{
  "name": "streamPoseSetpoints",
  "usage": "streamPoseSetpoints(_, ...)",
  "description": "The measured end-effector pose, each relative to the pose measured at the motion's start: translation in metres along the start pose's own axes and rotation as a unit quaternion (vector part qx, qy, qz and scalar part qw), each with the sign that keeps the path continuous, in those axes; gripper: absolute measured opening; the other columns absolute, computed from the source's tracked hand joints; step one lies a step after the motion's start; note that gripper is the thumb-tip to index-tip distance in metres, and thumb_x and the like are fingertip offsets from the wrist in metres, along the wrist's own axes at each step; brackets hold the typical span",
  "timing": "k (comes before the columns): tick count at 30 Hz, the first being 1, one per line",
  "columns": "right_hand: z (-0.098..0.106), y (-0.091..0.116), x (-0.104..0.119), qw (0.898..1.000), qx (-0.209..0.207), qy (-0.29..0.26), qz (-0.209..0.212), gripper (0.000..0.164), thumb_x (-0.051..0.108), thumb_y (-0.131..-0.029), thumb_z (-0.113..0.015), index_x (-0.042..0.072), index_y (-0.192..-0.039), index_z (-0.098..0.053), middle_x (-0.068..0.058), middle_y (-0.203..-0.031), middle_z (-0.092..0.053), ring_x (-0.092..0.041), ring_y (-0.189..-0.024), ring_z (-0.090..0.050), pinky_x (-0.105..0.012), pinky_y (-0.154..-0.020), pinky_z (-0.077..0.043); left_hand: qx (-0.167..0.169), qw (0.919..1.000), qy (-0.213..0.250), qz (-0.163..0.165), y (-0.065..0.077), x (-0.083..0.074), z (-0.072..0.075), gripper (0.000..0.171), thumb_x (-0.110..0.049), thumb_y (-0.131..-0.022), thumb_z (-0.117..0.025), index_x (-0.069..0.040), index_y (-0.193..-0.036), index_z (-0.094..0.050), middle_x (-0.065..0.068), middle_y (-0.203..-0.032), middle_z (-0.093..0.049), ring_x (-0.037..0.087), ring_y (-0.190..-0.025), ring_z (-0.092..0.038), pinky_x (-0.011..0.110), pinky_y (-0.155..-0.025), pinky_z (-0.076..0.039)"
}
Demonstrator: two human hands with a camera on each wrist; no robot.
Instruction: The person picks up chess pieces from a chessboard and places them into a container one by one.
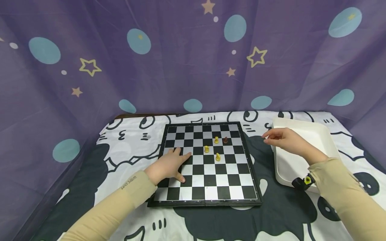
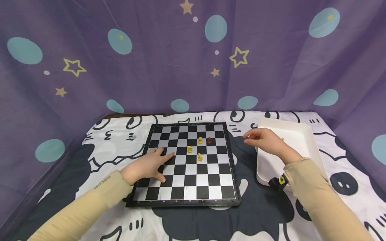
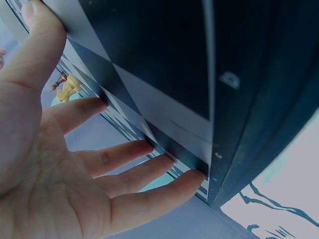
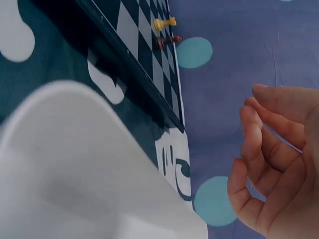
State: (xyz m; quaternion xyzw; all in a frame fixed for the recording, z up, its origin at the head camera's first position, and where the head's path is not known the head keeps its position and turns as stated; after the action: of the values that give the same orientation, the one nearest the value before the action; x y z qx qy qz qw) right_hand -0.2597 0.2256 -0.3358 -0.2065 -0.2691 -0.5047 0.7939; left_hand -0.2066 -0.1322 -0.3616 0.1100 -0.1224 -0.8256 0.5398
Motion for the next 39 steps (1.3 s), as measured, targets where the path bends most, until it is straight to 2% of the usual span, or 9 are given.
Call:
streamPoseSetpoints(5, -0.01, -0.006, 0.006, 1.0, 0.009, -0.01, 0.008, 0.027, 0.018, -0.091, -0.063, -0.001, -0.109, -0.066, -0.011, -0.087, -0.066, -0.009, -0.072, -0.055, -0.026, -0.063, -0.046, 0.004, 0.9999, 0.007, 0.006, -0.001, 0.001, -0.001, 0.094, -0.038, -0.067, -0.082, -0.013, -0.147, -0.037, 0.028, -0.141, -0.036, 0.046, -0.127, -0.037, 0.05, -0.099, -0.042)
streamPoseSetpoints(14, -0.029, -0.02, 0.014, 0.999, 0.026, -0.03, 0.013, 0.027, 0.018, -0.089, -0.065, -0.002, -0.108, -0.067, -0.012, -0.087, -0.068, -0.008, -0.069, -0.054, -0.026, -0.062, -0.045, 0.002, 0.9999, 0.009, 0.006, -0.003, 0.001, -0.002, 0.097, -0.041, -0.065, -0.082, -0.014, -0.147, -0.037, 0.028, -0.142, -0.035, 0.047, -0.128, -0.037, 0.052, -0.099, -0.042)
streamPoseSetpoints(22, -0.036, -0.033, 0.026, 0.999, 0.032, -0.025, 0.025, 0.025, 0.017, -0.09, -0.064, 0.0, -0.109, -0.067, -0.012, -0.083, -0.068, -0.012, -0.067, -0.051, -0.029, -0.063, -0.044, 0.004, 0.9999, 0.01, 0.005, -0.003, 0.001, -0.002, 0.095, -0.04, -0.066, -0.082, -0.013, -0.146, -0.038, 0.029, -0.141, -0.036, 0.047, -0.127, -0.037, 0.051, -0.099, -0.042)
streamPoseSetpoints(31, -0.042, -0.051, 0.035, 0.999, 0.029, -0.029, 0.012, 0.026, 0.016, -0.091, -0.063, 0.0, -0.111, -0.066, -0.014, -0.084, -0.066, -0.014, -0.065, -0.048, -0.029, -0.06, -0.04, 0.002, 0.9999, 0.011, 0.003, -0.002, 0.001, -0.002, 0.096, -0.04, -0.066, -0.082, -0.014, -0.147, -0.037, 0.029, -0.142, -0.035, 0.048, -0.128, -0.036, 0.052, -0.1, -0.041)
streamPoseSetpoints(39, -0.053, -0.067, 0.036, 0.999, 0.025, -0.042, -0.002, 0.033, 0.016, -0.09, -0.063, -0.001, -0.118, -0.063, -0.008, -0.087, -0.063, -0.015, -0.07, -0.049, -0.028, -0.062, -0.042, 0.0, 1.0, 0.009, 0.003, -0.003, 0.001, -0.002, 0.096, -0.04, -0.065, -0.082, -0.014, -0.146, -0.038, 0.028, -0.139, -0.038, 0.045, -0.124, -0.04, 0.05, -0.098, -0.043)
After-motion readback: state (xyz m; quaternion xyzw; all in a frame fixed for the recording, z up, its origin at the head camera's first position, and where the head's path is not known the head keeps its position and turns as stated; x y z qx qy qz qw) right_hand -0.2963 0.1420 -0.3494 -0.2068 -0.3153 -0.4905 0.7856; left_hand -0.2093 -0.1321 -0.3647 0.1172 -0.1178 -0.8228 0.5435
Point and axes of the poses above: each hand's wrist, its own y-axis away from the middle knuckle, its own z-axis out of the back of the hand, x = y × z, the point moved 4 cm from there along -y, towards the middle knuckle
